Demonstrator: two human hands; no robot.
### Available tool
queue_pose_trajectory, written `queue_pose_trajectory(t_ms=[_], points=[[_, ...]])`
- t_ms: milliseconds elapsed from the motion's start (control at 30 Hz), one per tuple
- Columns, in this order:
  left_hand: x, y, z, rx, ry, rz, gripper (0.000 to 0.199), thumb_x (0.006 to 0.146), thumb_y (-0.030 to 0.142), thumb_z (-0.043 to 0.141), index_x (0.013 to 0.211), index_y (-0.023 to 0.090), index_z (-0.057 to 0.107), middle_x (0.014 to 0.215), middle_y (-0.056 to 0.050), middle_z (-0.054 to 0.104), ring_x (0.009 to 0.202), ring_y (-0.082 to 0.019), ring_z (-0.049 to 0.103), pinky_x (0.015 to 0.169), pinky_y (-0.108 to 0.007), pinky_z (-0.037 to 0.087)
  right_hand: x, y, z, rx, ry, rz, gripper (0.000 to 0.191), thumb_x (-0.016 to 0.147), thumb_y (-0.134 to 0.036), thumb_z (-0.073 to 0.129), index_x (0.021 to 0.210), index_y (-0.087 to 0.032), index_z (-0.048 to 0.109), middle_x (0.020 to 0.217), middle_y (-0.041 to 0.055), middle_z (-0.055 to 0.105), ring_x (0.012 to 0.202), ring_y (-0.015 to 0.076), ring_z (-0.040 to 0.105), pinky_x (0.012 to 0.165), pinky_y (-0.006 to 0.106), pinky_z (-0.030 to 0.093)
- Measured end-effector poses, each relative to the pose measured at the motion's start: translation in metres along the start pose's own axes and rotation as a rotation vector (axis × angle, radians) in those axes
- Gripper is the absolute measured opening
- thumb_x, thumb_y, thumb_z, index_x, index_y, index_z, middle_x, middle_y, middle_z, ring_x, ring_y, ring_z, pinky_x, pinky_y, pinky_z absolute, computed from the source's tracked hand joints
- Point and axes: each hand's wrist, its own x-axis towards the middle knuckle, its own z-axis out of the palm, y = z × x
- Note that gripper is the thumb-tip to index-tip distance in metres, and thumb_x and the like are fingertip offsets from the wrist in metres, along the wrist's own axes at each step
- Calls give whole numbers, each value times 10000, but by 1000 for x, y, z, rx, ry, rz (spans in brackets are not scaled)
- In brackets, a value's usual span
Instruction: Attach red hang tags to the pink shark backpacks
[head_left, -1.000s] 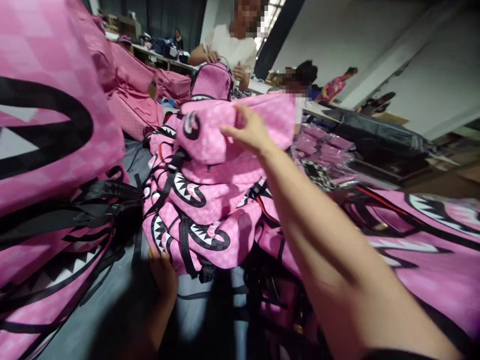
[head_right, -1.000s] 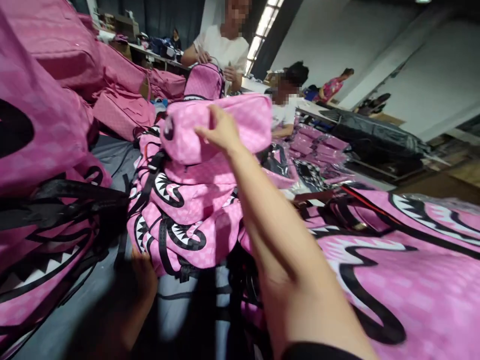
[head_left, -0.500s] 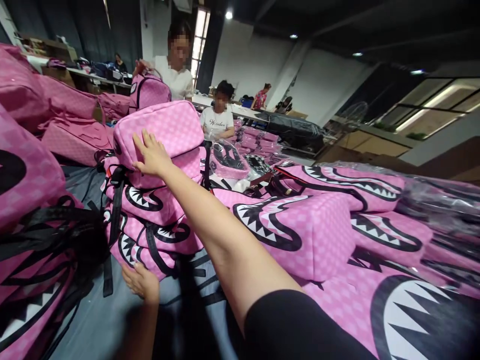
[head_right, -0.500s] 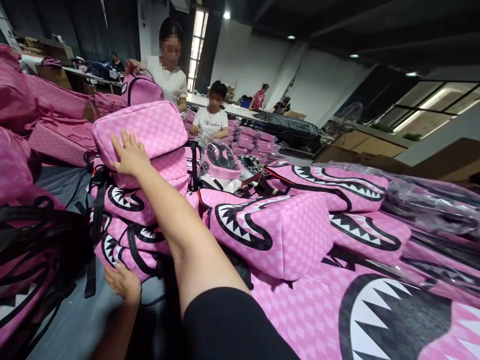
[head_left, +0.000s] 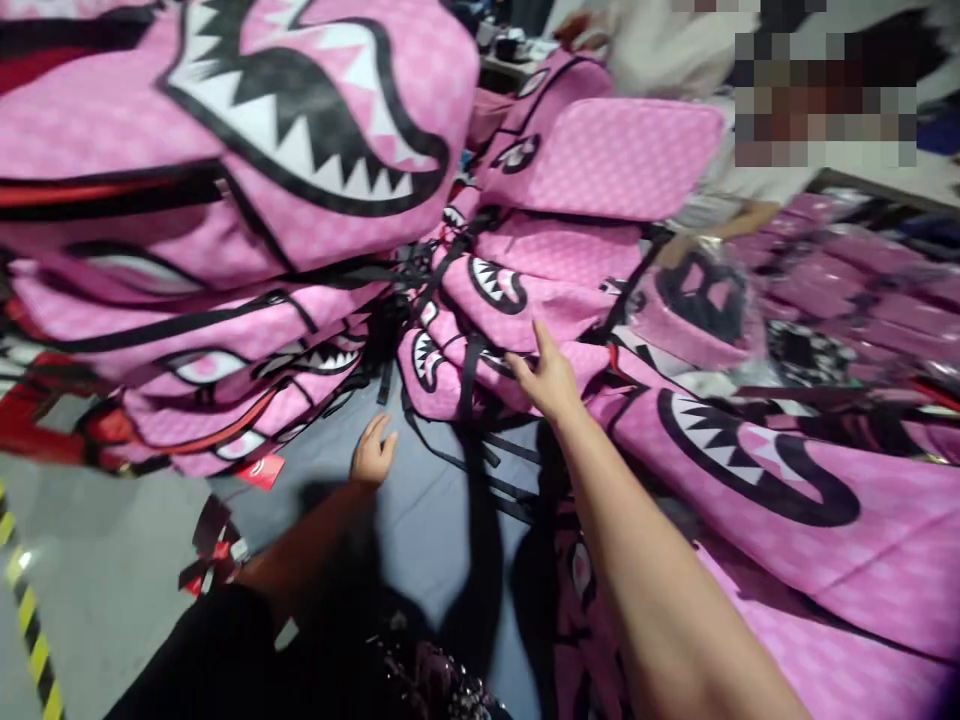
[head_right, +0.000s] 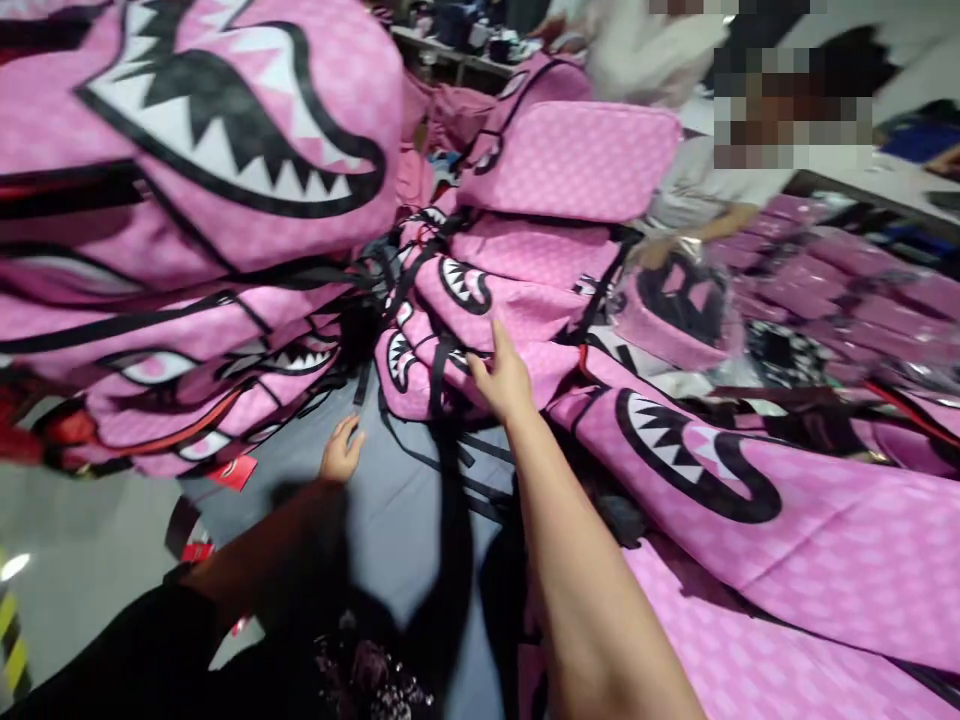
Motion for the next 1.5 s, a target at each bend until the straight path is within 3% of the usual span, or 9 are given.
queue_pose_trajectory(t_ms=[133,267,400,500,600,733,967,1167,1500], points=[[-119,-39,-89,66,48,-29,317,918,280,454,1127,173,666,1231,-92,663,1193,-187,596,1106,-362,448,-135,4,45,27,-47,221,708,786,-485,538,1373,-89,535,1322,199,603,1191,325,589,1047,499,443],[-232,-87,-158,207,250,-212,335,932,273,409,1124,150,653,1246,-113,638,1229,-203,558,1128,-389,413,-267,-1,113,25,-297,260,672,779,-478,482,1321,-91,574,1328,218,594,1168,333,602,1057,511,430],[-326,-130,-206,327,425,-466,351,923,247,377,1095,115,653,1099,-139,676,1057,-226,627,987,-403,504,-375,-9,157,-58,-582,170,642,773,-429,462,1298,-79,587,1442,232,483,1394,345,410,1147,490,341],[-361,-146,-226,358,417,-531,318,927,235,404,1079,150,670,1075,-103,695,1016,-204,636,960,-356,507,-425,-14,166,-167,-633,117,649,768,-399,487,1330,-83,562,1535,235,348,1464,393,256,1157,576,278],[-344,-148,-232,355,353,-461,305,947,218,429,1117,161,676,1128,-87,690,1075,-186,615,1007,-319,467,-446,-27,168,-282,-623,76,634,812,-400,444,1352,-80,539,1538,241,332,1457,399,264,1144,596,284],[-256,-147,-228,343,276,-291,300,952,209,491,1201,193,658,1250,-70,647,1159,-189,562,1037,-320,421,-441,-63,187,-207,-591,-30,591,864,-413,353,1288,-75,587,1382,234,521,1317,331,473,1137,473,353],[-125,-194,-218,458,179,-153,226,911,174,563,1085,176,707,1114,-130,657,1057,-274,531,890,-419,405,-351,-134,300,-26,-408,22,500,866,-365,378,1188,-78,631,1113,215,646,1046,293,598,989,462,457],[-112,-226,-206,489,10,31,291,985,322,463,1061,211,721,1033,-89,656,1016,-236,527,903,-392,357,-278,-169,395,-28,-338,78,441,822,-238,449,1206,-142,644,1136,150,586,1000,240,576,969,395,440],[-103,-218,-209,430,-81,87,270,980,307,487,1099,235,719,1060,-72,682,975,-214,568,834,-370,359,-261,-189,411,153,-275,286,271,704,-263,554,925,-145,657,971,78,604,816,172,537,881,367,450]])
